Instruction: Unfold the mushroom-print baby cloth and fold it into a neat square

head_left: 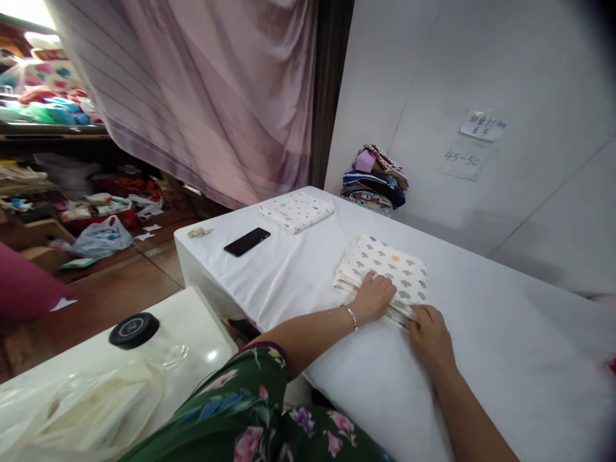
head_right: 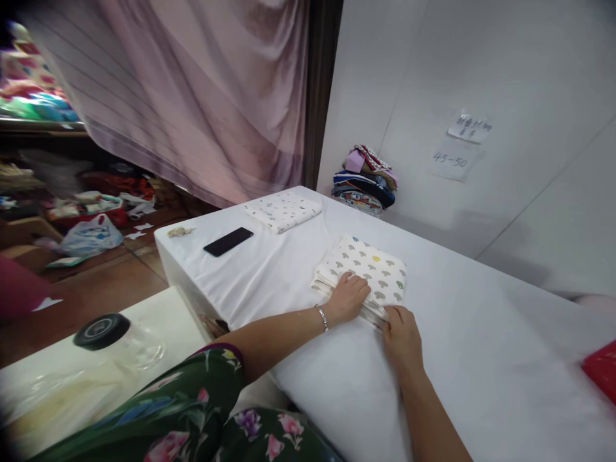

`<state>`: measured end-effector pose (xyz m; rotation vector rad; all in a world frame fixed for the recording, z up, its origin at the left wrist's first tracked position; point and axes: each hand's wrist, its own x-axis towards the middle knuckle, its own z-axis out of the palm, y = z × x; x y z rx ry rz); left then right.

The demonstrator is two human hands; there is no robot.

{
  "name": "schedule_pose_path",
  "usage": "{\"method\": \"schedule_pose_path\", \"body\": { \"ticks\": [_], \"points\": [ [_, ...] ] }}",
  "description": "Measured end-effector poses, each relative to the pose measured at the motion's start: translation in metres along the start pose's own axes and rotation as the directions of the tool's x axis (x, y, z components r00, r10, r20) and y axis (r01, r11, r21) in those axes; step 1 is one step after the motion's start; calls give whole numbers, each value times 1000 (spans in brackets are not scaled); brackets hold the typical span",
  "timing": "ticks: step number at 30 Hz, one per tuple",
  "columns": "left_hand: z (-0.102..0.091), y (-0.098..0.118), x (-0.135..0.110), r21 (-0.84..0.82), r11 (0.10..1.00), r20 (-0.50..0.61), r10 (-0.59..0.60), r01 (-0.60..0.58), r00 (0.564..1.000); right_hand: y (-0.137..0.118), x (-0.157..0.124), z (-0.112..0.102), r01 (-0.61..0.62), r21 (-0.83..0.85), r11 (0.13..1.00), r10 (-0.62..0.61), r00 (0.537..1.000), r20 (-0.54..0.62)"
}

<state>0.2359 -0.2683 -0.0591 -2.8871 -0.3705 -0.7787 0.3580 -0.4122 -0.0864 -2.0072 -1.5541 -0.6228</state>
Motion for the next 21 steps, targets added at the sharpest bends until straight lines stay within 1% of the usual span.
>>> {"method": "schedule_pose_path", "body": {
  "ticks": [4,10,13,17,19,21],
  "points": [
    [3,-6,-3,-16,998,33,-66,66,997,-2,-1,-4,-72,-58,996,72,997,9],
    [2,-15,-7,-28,999,55,-20,21,998,-1,-2,-4,-80,-49,996,82,996,42],
    [-4,-30,-13,-2,999,55,-37,37,998,-1,-2,-4,-83,-35,996,84,996,34],
    [-16,-57,-27,35,993,38,-112,110,993,-2,-1,-4,-81,-24,996,81,996,26],
    [-23,-68,-35,12,987,21,-158,158,987,-2,0,-4,-78,-16,997,78,997,29],
    [-28,-77,-42,-52,974,-1,-221,220,975,-2,0,-3,-78,-7,997,78,997,27]
  ]
}}
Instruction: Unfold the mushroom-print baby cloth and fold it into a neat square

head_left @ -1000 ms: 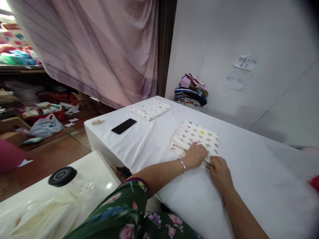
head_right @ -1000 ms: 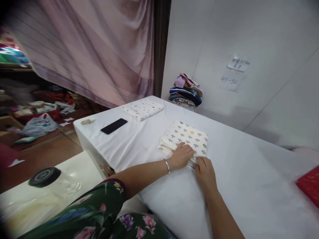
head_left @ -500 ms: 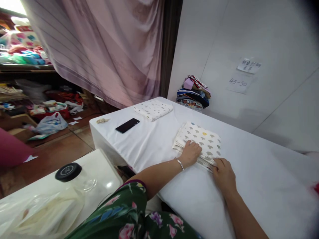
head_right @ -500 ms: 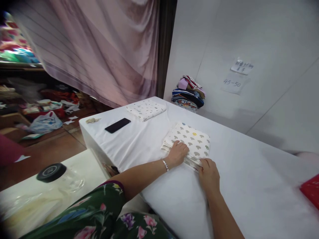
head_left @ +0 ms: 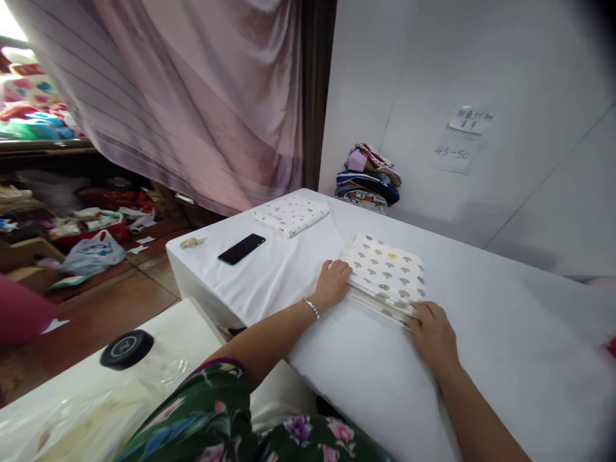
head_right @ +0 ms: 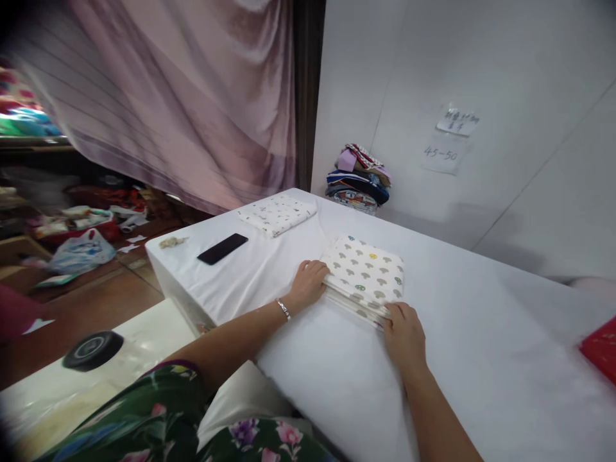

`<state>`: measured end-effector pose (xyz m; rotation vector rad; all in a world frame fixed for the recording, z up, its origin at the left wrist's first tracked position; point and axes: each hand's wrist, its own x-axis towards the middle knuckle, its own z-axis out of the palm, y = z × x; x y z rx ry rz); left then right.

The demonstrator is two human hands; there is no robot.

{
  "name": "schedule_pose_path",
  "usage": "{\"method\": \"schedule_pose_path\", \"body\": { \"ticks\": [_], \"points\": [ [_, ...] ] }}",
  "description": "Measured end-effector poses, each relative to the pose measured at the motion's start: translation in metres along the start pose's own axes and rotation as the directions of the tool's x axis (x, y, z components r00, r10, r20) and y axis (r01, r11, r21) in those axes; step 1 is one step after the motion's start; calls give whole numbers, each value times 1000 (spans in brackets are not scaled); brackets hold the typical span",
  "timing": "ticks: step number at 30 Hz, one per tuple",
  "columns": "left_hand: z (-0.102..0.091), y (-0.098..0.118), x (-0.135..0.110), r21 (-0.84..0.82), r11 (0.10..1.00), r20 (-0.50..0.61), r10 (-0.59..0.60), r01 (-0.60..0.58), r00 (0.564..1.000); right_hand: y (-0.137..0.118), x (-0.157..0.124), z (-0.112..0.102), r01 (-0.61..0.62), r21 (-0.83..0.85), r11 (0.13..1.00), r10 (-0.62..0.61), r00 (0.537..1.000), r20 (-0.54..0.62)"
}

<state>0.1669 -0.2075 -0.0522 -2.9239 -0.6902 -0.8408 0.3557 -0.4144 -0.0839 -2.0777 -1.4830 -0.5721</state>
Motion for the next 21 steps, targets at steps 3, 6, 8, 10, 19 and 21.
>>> {"method": "schedule_pose_path", "body": {
  "ticks": [3,6,8,10,19,21],
  "points": [
    [-2,-11,-5,-157,967,-5,-203,200,979,0,-1,0,-2,2,1000,2,1000,-21],
    [1,-18,-8,-337,817,117,-456,468,882,1,-2,1,-17,8,1000,17,999,-35],
    [3,-20,-8,-430,714,201,-520,552,830,1,-3,1,-23,17,1000,24,999,-38],
    [5,-19,-7,-493,661,232,-527,566,818,1,-2,1,-12,22,1000,13,999,-45],
    [2,-7,1,-407,725,90,-573,555,815,-3,2,-2,43,-32,999,-43,999,-20],
    [2,-9,0,-344,847,-32,-442,405,897,-2,2,-3,55,-17,998,-55,998,-24]
  ]
}}
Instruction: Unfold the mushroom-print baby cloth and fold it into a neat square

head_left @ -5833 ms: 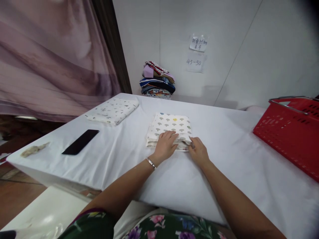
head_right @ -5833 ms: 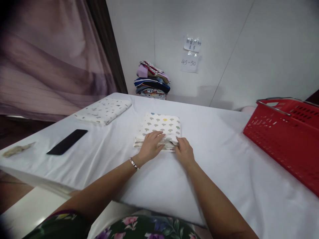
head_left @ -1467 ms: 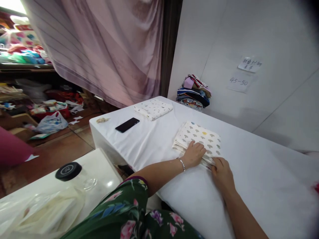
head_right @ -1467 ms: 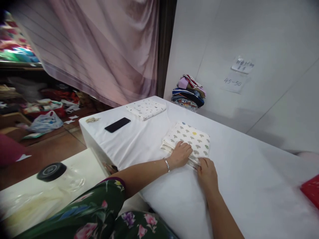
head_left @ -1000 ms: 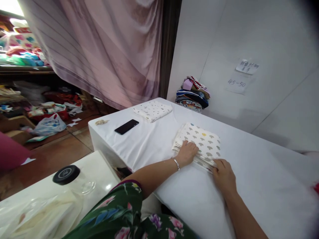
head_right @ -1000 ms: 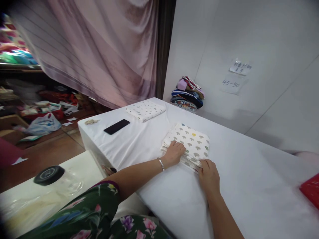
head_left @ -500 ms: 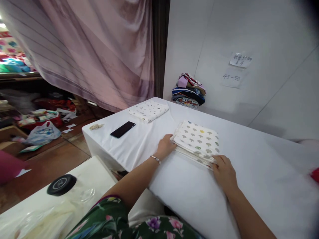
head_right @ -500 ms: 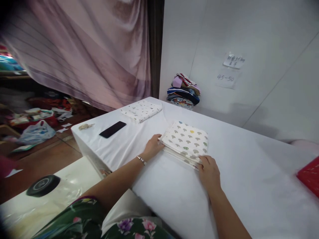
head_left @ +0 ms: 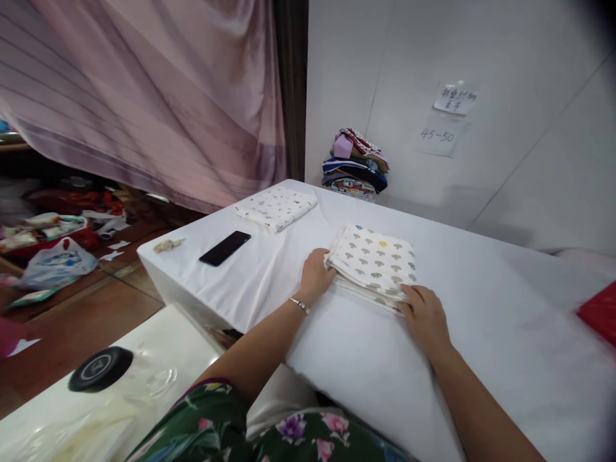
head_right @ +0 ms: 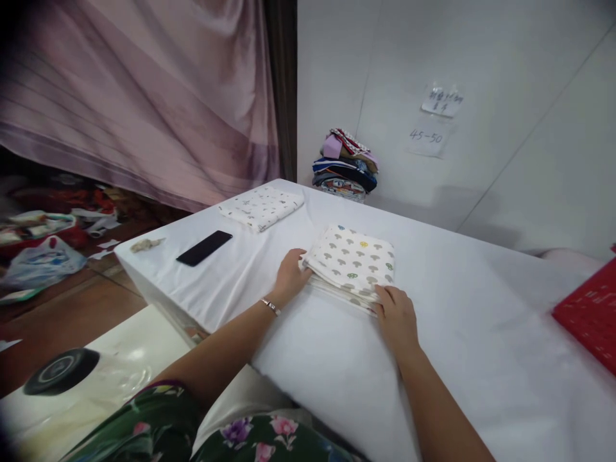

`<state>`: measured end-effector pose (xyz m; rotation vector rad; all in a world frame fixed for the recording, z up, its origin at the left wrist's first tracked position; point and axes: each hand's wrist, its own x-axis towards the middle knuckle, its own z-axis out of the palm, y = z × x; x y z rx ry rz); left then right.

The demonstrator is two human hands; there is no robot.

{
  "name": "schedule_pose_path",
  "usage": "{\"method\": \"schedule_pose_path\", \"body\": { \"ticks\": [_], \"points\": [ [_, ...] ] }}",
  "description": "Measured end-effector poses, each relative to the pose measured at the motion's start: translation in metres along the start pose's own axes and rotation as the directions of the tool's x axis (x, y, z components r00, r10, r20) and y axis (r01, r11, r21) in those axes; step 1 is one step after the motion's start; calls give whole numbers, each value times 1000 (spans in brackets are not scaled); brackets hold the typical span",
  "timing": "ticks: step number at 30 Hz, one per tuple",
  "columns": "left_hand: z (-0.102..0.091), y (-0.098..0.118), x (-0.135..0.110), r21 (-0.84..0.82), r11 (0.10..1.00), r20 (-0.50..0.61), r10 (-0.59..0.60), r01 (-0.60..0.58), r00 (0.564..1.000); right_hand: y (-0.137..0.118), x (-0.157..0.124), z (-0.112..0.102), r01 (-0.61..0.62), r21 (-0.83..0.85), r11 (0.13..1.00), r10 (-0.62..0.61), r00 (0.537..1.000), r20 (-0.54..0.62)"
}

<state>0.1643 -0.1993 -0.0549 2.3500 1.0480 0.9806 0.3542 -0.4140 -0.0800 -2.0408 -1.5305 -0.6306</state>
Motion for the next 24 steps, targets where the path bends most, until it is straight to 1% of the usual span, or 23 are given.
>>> {"method": "schedule_pose_path", "body": {
  "ticks": [1,3,4,5,6,10,14,16,17,19,21,22,24],
  "points": [
    [0,-1,0,43,993,-10,110,-110,994,0,0,0,4,9,1000,-3,1000,-5],
    [-1,-4,1,113,947,31,298,-300,954,1,0,0,-7,24,1000,8,1000,-13],
    [-1,-5,2,130,922,65,358,-364,931,1,0,0,-27,32,999,27,999,-17],
    [-2,-5,4,138,906,92,391,-401,916,1,0,-1,-51,44,998,52,999,-17],
    [-2,-5,6,144,901,104,398,-410,912,1,1,-1,-77,64,995,78,997,-14],
    [-2,-1,13,168,936,53,306,-310,951,1,3,-3,-174,180,968,169,985,45],
    [-2,4,16,186,954,46,232,-236,972,1,5,-5,-234,269,934,212,971,109],
    [-2,7,18,192,970,27,145,-147,989,1,6,-6,-246,291,924,222,968,115],
    [-3,8,18,188,979,18,79,-81,997,1,6,-6,-252,296,921,227,967,115],
    [-4,12,20,172,983,37,-72,64,997,1,6,-6,-265,295,918,239,964,120],
    [-5,14,21,155,975,98,-176,160,979,2,5,-4,-270,289,918,244,962,123],
    [-5,14,20,147,974,129,-194,175,972,2,4,-4,-267,285,921,242,963,122],
    [-5,14,20,125,980,160,-176,157,971,4,4,-2,-257,277,926,234,965,115]
  ]
}}
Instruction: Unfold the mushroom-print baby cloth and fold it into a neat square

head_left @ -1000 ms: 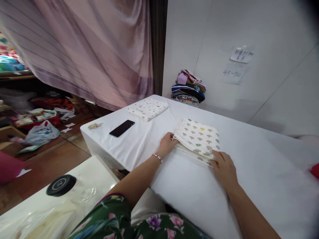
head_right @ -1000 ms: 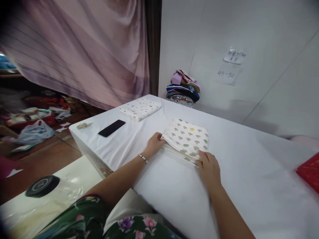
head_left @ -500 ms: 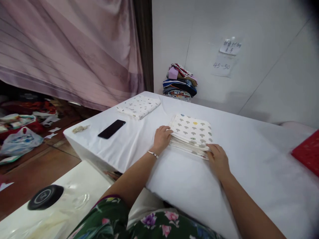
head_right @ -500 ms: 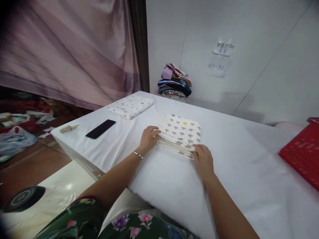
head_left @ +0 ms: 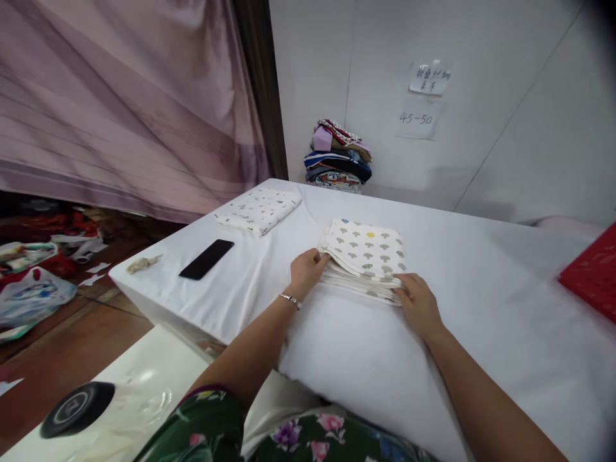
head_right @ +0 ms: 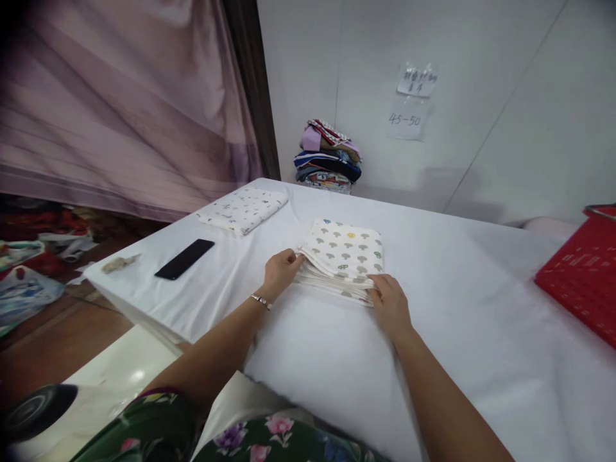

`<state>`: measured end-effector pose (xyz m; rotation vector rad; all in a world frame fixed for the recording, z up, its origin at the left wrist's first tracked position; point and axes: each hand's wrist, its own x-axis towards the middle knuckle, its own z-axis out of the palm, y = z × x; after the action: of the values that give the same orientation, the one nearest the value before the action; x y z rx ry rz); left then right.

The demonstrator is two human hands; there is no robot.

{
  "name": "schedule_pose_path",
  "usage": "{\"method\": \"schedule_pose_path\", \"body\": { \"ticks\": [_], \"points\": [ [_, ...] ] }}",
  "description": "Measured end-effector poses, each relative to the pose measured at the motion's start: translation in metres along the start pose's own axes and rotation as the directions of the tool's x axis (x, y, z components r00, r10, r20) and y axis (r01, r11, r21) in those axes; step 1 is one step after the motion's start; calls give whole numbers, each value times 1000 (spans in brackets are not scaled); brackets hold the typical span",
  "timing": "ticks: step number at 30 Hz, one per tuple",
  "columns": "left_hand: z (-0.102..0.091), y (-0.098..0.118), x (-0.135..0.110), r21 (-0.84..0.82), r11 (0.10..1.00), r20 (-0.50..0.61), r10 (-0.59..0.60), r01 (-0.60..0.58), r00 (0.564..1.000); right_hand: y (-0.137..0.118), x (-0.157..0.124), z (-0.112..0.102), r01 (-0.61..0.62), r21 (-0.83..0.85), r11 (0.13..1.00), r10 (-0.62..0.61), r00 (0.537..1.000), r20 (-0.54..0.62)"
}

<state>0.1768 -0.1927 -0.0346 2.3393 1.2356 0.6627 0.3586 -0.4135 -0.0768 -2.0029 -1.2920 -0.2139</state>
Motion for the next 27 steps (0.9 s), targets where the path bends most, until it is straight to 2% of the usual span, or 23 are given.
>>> {"method": "schedule_pose_path", "body": {
  "ticks": [2,4,6,8,11,15,17,19,24,27],
  "points": [
    [-1,-3,0,-22,996,2,87,-87,996,1,0,1,2,-5,1000,-2,1000,3],
    [-2,-9,2,-36,970,33,241,-240,970,1,0,1,-5,-5,1000,5,1000,7],
    [-6,-16,5,-17,910,100,413,-413,905,0,0,0,-11,-2,1000,11,1000,7],
    [-11,-22,10,47,834,199,531,-549,824,-2,1,-1,-16,-2,1000,16,1000,5],
    [-18,-25,16,148,734,322,598,-663,734,-2,1,-1,-23,-5,1000,23,1000,9],
    [-18,-18,23,247,627,402,627,-738,667,2,1,2,-18,-12,1000,18,1000,8],
    [-15,-12,23,307,592,400,629,-745,666,4,1,2,-10,-14,1000,10,1000,8],
    [-12,-8,21,356,588,379,620,-726,687,4,1,1,-7,-12,1000,7,1000,6],
    [-18,-12,3,373,644,226,636,-668,738,0,0,-1,-23,0,1000,23,1000,-10],
    [-21,-20,-6,365,658,212,629,-658,747,-3,0,-1,-11,-27,1000,11,1000,-5]
  ]
}}
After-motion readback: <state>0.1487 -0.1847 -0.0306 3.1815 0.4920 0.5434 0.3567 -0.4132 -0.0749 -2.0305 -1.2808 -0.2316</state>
